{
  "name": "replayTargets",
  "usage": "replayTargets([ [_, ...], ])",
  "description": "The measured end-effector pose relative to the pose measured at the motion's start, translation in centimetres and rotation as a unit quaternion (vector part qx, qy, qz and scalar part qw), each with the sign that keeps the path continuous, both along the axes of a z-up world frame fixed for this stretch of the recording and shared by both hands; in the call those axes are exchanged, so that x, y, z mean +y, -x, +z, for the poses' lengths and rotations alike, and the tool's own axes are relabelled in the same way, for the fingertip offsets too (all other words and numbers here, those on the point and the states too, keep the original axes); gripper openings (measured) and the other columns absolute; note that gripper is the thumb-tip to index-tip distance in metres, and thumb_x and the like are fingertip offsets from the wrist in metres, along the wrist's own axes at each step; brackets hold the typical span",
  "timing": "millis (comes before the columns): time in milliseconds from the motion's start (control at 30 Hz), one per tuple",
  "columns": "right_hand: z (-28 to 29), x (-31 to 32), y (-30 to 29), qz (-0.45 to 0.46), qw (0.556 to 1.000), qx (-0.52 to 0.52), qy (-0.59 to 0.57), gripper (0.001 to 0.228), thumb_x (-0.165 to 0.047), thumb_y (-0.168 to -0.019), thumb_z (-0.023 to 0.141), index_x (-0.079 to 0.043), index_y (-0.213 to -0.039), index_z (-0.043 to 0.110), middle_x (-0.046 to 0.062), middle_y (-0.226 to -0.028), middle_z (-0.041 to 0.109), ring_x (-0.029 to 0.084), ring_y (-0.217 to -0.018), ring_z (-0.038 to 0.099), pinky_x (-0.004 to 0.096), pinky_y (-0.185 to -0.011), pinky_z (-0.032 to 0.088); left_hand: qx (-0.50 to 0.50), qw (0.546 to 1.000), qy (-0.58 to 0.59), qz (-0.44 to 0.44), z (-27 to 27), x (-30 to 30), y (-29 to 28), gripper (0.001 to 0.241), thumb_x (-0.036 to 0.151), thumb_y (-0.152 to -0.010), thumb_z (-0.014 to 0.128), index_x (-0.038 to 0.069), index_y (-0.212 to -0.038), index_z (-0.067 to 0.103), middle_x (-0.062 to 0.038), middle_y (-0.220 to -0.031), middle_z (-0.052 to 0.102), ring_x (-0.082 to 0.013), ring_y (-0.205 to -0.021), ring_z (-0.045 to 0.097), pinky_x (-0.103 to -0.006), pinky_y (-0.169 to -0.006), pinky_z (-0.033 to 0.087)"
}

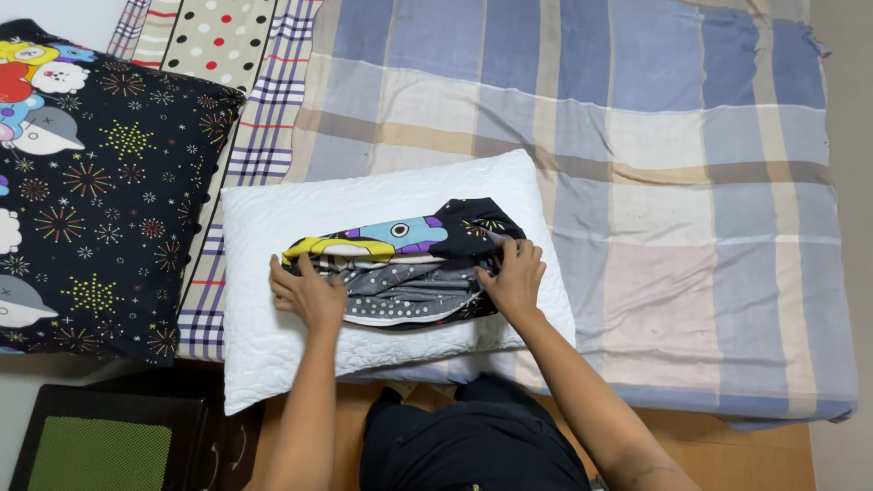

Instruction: The recorder puts a character-printed pillowcase onto a pillow on a bed.

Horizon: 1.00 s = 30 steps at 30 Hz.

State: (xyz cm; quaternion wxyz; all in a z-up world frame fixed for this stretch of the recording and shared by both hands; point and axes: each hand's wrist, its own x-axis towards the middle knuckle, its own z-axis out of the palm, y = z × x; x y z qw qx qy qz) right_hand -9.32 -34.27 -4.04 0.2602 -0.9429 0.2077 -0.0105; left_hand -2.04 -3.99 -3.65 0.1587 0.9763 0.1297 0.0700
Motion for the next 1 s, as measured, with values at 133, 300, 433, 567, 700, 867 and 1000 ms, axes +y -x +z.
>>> replayTargets([
  [133,-2.3,-0.8,-0.3,-0.045,0.999,-0.006,-0.007,0.101,-0.028,-0.062,0.094,-0.012,-0.146,0.041,0.026,-0.145,0.036,0.044,-0.132,0.036,0.053,-0.103,0.035,0.007,0.992,0.125,-0.027,-1.7,-7.6,3.6,0.054,0.004,-0.075,0.076,0.004,-0.124,0.053,-0.024,-0.137,0.032,-0.0375,-0.132,0.033,-0.0546,-0.113,0.028],
  [300,-5.5,-2.4,-0.8,-0.005,0.978,-0.087,-0.190,0.097,-0.010,-0.069,0.077,-0.005,-0.156,0.033,0.031,-0.126,0.054,0.045,-0.118,0.055,0.045,-0.099,0.048,0.118,0.878,0.324,-0.331,-13.6,-16.5,5.7,0.024,0.000,-0.086,0.060,0.002,-0.103,0.076,-0.019,-0.106,0.071,-0.0323,-0.103,0.066,-0.0422,-0.093,0.051],
  [433,-6.2,-1.8,0.0,-0.005,0.961,-0.045,-0.271,0.071,-0.007,-0.076,0.071,-0.009,-0.145,0.054,0.019,-0.106,0.075,0.030,-0.098,0.075,0.036,-0.090,0.057,0.152,0.843,0.463,-0.228,-22.5,-19.5,2.3,0.030,0.004,-0.090,0.055,0.000,-0.113,0.073,-0.017,-0.104,0.076,-0.0247,-0.098,0.073,-0.0387,-0.090,0.056],
  [567,-3.7,-1.4,1.5,0.069,0.941,-0.112,-0.311,0.055,-0.006,-0.076,0.074,-0.003,-0.130,0.064,0.017,-0.103,0.077,0.026,-0.095,0.075,0.035,-0.087,0.057,0.207,0.794,0.562,-0.102,-21.2,-20.4,0.6,0.037,0.014,-0.094,0.058,0.007,-0.130,0.061,-0.010,-0.118,0.067,-0.0197,-0.110,0.064,-0.0347,-0.093,0.053],
  [700,0.1,-2.0,1.6,0.101,0.944,0.031,-0.314,0.053,-0.013,-0.073,0.080,-0.004,-0.123,0.066,0.017,-0.098,0.076,0.027,-0.091,0.074,0.036,-0.084,0.057,0.152,0.528,0.825,0.133,-23.7,-20.6,-0.3,0.046,0.039,-0.106,0.047,0.012,-0.142,0.052,-0.006,-0.125,0.062,-0.0180,-0.109,0.061,-0.0318,-0.090,0.056],
  [867,1.2,-1.8,1.4,0.161,0.963,-0.077,-0.201,0.037,-0.009,-0.067,0.080,0.000,-0.101,0.070,0.018,-0.092,0.068,0.034,-0.088,0.067,0.042,-0.081,0.054,0.126,0.464,0.875,0.052,-20.3,-19.5,0.9,0.043,0.035,-0.105,0.049,0.010,-0.138,0.055,-0.005,-0.122,0.064,-0.0183,-0.104,0.062,-0.0316,-0.087,0.054],
  [1000,1.9,-1.8,1.1,0.175,0.924,-0.317,-0.119,0.028,-0.004,-0.063,0.075,0.001,-0.089,0.063,0.021,-0.096,0.064,0.040,-0.089,0.062,0.044,-0.077,0.052,0.231,0.433,0.870,0.040,-12.7,-19.2,1.4,0.041,0.037,-0.101,0.044,0.009,-0.129,0.057,-0.007,-0.113,0.066,-0.0205,-0.097,0.066,-0.0349,-0.085,0.057],
])
